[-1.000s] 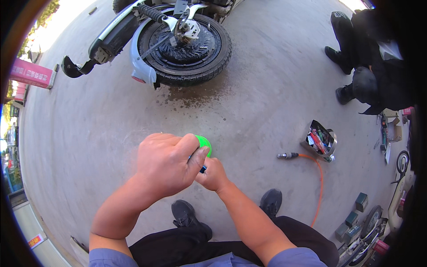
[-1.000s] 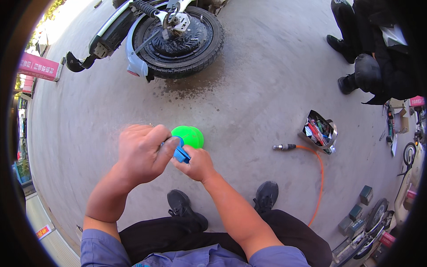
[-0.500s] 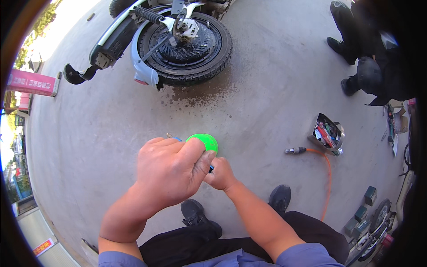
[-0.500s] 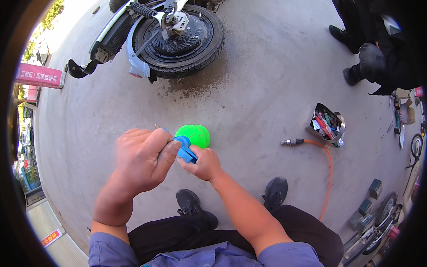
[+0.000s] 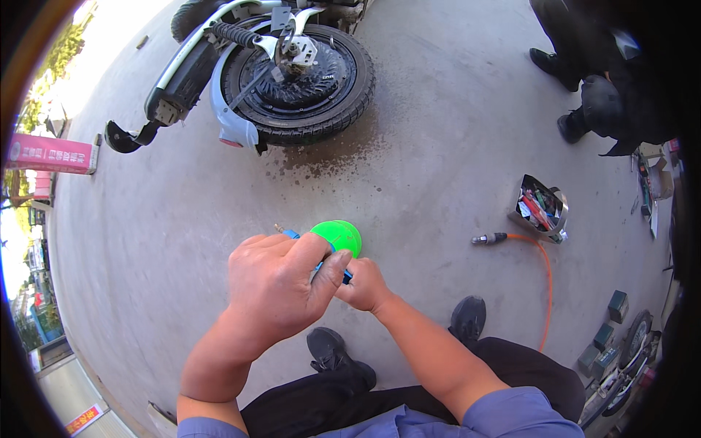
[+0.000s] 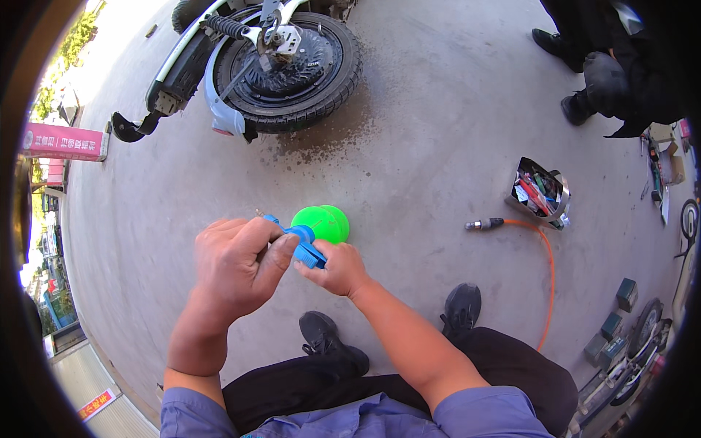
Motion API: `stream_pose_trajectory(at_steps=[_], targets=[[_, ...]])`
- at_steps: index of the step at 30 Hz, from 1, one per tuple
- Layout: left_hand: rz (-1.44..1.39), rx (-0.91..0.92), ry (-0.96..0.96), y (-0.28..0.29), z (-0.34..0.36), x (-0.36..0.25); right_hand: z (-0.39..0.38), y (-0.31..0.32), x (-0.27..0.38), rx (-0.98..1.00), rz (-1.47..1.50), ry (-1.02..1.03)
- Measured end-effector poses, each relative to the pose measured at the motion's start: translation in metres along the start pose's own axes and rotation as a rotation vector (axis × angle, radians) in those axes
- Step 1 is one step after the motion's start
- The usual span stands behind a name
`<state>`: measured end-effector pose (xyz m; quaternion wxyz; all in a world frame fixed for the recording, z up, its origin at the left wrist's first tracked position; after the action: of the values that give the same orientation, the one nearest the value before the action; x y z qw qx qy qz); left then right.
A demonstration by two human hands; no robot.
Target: The person uses a pneumatic impact wrench to remove bolts from the rear wheel of a white electric scooter. After removing the bolts, the person retrieves a green spray bottle and sprays liquid onto the wheel hub and surrounding area.
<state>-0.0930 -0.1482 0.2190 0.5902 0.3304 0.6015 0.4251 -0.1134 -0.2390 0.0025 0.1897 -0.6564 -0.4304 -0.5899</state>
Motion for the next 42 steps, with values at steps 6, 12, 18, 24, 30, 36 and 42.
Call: stream_pose_trajectory(at_steps=[6, 12, 18, 24, 30, 36, 42], targets=[[0.080, 0.078, 0.013, -0.061, 0.004, 0.037, 0.005, -0.005, 0.002, 0.082, 0.068, -0.045], [0.069, 0.126, -0.082, -0.057, 0.007, 0.025, 0.004, -0.004, -0.001, 0.123, 0.083, -0.072], [-0.005, 0.111, -0.159, 0.003, 0.004, -0.008, 0.002, -0.016, -0.016, 0.039, 0.155, -0.004], [0.035, 0.137, 0.009, -0.060, 0.004, 0.038, 0.007, -0.010, -0.002, 0.044, 0.159, -0.009], [0.054, 0.159, 0.101, -0.044, 0.009, 0.029, 0.005, -0.005, 0.003, 0.116, 0.077, -0.085], [-0.045, 0.065, -0.001, 0.007, 0.009, -0.003, 0.004, -0.007, -0.008, -0.014, 0.176, 0.005], [0.037, 0.099, 0.139, -0.076, 0.005, 0.053, 0.009, -0.007, 0.012, 0.099, 0.096, -0.065]])
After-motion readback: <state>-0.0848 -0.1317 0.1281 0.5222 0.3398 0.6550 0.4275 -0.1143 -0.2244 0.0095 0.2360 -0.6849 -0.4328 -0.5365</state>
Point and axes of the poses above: each hand's wrist, its own z-axis towards the middle knuckle, its own y-axis out of the back of the hand, x = y × z, the point moved 8 cm from there along z, towards the middle knuckle, and after that the axes turned 3 degrees about x, right-handed, at the moved point
